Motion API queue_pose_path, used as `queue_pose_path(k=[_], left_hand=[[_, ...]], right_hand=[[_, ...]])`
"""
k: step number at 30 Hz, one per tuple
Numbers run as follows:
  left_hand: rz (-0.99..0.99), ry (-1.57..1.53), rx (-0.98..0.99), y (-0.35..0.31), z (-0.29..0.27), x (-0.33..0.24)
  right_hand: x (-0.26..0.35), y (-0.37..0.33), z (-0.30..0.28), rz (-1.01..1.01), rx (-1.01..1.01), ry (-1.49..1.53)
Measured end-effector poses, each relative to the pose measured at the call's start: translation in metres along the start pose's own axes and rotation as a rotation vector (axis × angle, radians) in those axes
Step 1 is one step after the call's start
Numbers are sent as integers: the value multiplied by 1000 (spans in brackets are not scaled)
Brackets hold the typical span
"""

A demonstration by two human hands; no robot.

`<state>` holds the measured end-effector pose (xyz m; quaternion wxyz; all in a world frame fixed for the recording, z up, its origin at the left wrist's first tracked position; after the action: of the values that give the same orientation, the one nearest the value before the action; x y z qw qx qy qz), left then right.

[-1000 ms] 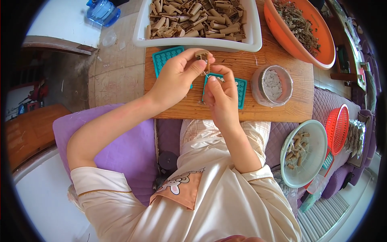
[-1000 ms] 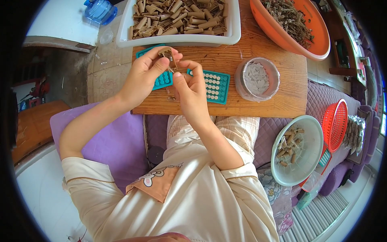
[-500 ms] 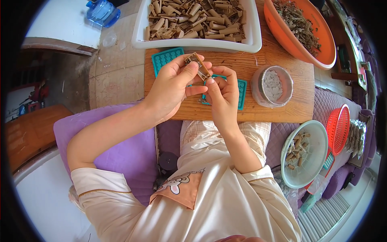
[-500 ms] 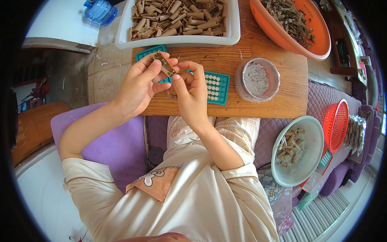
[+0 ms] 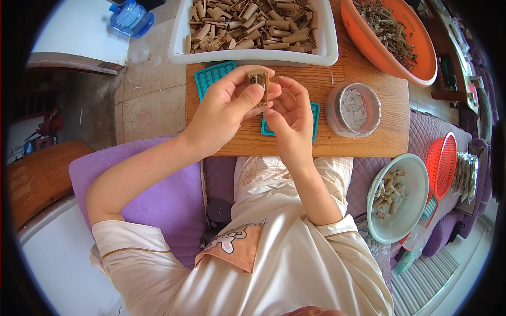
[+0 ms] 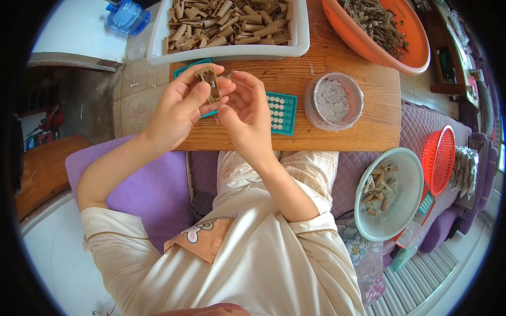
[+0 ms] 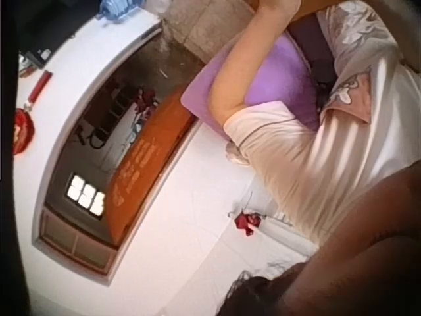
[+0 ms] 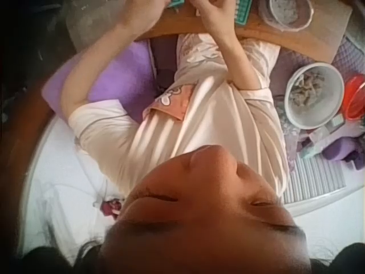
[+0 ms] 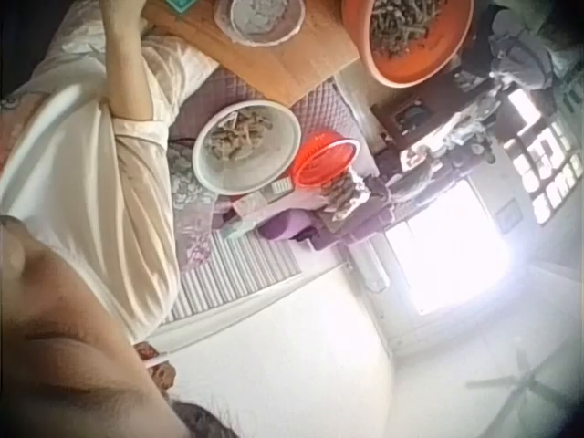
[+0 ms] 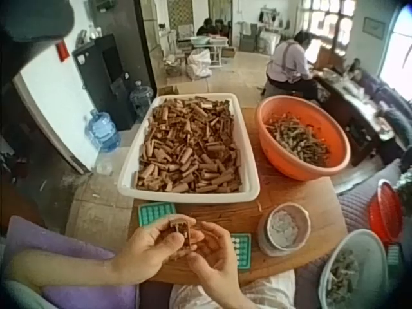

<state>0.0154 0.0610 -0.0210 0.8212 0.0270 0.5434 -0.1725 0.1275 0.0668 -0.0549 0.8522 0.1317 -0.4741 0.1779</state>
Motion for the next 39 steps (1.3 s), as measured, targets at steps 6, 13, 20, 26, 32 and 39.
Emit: queue_pose_path(k=[6, 13, 20, 26, 32, 39], left_hand=[[5, 312, -2, -4, 3, 7], [-5, 466, -85, -9, 2, 20], [-356, 66, 22, -4, 4, 25], [-497, 48, 34, -12, 3, 37], [-543, -18, 98, -11, 9, 36], [-474, -23, 209, -17, 16, 32]], right_hand=[[-7, -1, -1, -1, -82, -231], [-14, -2, -3, -34, -107, -574], [-12, -2, -57, 43, 209, -492], [-15, -9, -116, -10, 11, -1291], [-25, -11, -123, -74, 50, -1529], [2, -25, -91, -211, -175, -1108]])
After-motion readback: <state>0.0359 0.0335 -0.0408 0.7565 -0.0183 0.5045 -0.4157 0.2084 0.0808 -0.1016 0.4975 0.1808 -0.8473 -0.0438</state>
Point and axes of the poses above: each hand's wrist, its own y-axis towards the middle knuckle, its own z-axis out of the palm, x = y × z, the point moved 4 cm from there along y, towards the middle knuckle, and after that the axes turned 10 degrees about x, right-handed, at the moved point
